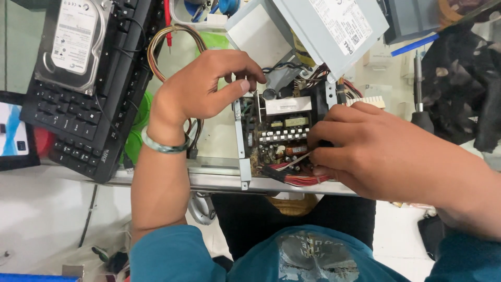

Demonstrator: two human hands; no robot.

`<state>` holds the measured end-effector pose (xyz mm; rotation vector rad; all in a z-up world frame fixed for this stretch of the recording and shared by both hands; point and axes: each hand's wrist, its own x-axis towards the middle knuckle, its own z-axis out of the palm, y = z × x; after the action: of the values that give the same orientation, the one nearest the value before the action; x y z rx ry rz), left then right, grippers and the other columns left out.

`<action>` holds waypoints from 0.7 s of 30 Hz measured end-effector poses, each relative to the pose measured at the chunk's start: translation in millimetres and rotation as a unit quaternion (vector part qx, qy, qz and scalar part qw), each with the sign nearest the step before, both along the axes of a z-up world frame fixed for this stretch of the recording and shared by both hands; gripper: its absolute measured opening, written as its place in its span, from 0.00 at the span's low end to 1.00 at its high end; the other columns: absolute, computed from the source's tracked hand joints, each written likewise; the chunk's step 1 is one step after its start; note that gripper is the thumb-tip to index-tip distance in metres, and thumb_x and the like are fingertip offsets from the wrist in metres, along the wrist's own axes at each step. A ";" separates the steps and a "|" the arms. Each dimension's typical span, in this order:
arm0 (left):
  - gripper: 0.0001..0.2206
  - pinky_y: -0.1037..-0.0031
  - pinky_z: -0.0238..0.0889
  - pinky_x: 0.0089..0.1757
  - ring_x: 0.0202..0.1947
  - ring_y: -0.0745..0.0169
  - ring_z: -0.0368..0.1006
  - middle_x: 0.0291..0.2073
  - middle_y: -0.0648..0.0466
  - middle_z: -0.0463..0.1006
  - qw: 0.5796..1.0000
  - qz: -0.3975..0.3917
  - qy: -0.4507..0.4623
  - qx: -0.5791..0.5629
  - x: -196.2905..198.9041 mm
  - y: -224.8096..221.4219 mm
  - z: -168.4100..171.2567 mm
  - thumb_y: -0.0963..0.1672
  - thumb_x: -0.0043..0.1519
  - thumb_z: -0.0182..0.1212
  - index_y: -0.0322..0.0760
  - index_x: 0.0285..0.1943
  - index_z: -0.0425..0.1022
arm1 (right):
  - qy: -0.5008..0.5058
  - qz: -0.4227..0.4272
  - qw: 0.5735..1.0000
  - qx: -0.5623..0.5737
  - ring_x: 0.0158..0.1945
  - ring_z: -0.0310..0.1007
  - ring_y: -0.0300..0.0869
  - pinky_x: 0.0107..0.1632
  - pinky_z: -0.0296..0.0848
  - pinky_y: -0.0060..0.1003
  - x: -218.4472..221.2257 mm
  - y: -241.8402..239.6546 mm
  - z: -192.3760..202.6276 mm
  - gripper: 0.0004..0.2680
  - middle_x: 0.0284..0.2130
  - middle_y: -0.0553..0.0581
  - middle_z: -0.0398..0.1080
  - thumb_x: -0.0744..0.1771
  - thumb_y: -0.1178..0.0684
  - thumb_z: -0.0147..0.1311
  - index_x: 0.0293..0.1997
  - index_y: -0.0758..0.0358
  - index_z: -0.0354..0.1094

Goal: Removing a hard drive from a bracket using a screwdriver and then opening a power supply unit to inspect its internal components.

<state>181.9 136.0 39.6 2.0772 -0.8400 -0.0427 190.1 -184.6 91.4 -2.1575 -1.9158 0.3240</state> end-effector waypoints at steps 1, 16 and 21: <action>0.14 0.62 0.68 0.44 0.42 0.50 0.76 0.41 0.46 0.80 1.000 0.001 0.002 0.001 -0.4 0.6 1.1 0.42 0.69 0.46 0.29 0.53 0.77 | 0.002 0.001 1.000 0.001 0.44 0.68 0.52 0.44 0.68 0.49 1.3 -0.3 -1.1 0.04 0.43 0.54 0.72 0.66 0.49 0.59 0.38 0.53 0.76; 0.16 0.62 0.69 0.52 0.51 0.53 0.73 0.49 0.49 0.74 0.996 -0.006 0.080 0.026 -11.4 21.0 18.1 0.46 0.64 0.64 0.34 0.57 0.72 | 0.035 0.000 0.999 -0.006 0.45 0.68 0.53 0.42 0.67 0.52 8.2 -1.3 -9.0 0.05 0.42 0.52 0.73 0.66 0.46 0.60 0.36 0.51 0.77; 0.23 0.68 0.66 0.53 0.50 0.61 0.70 0.49 0.52 0.72 0.988 0.019 0.149 0.024 -11.8 18.6 17.4 0.46 0.58 0.72 0.38 0.61 0.71 | 0.030 0.001 0.999 -0.012 0.47 0.68 0.53 0.41 0.66 0.53 8.5 -3.4 -12.2 0.04 0.43 0.53 0.73 0.66 0.47 0.59 0.36 0.51 0.77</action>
<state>170.1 154.5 57.0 2.0655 -0.6220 -0.3475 198.6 -188.0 79.2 -2.1362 -1.8911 0.4089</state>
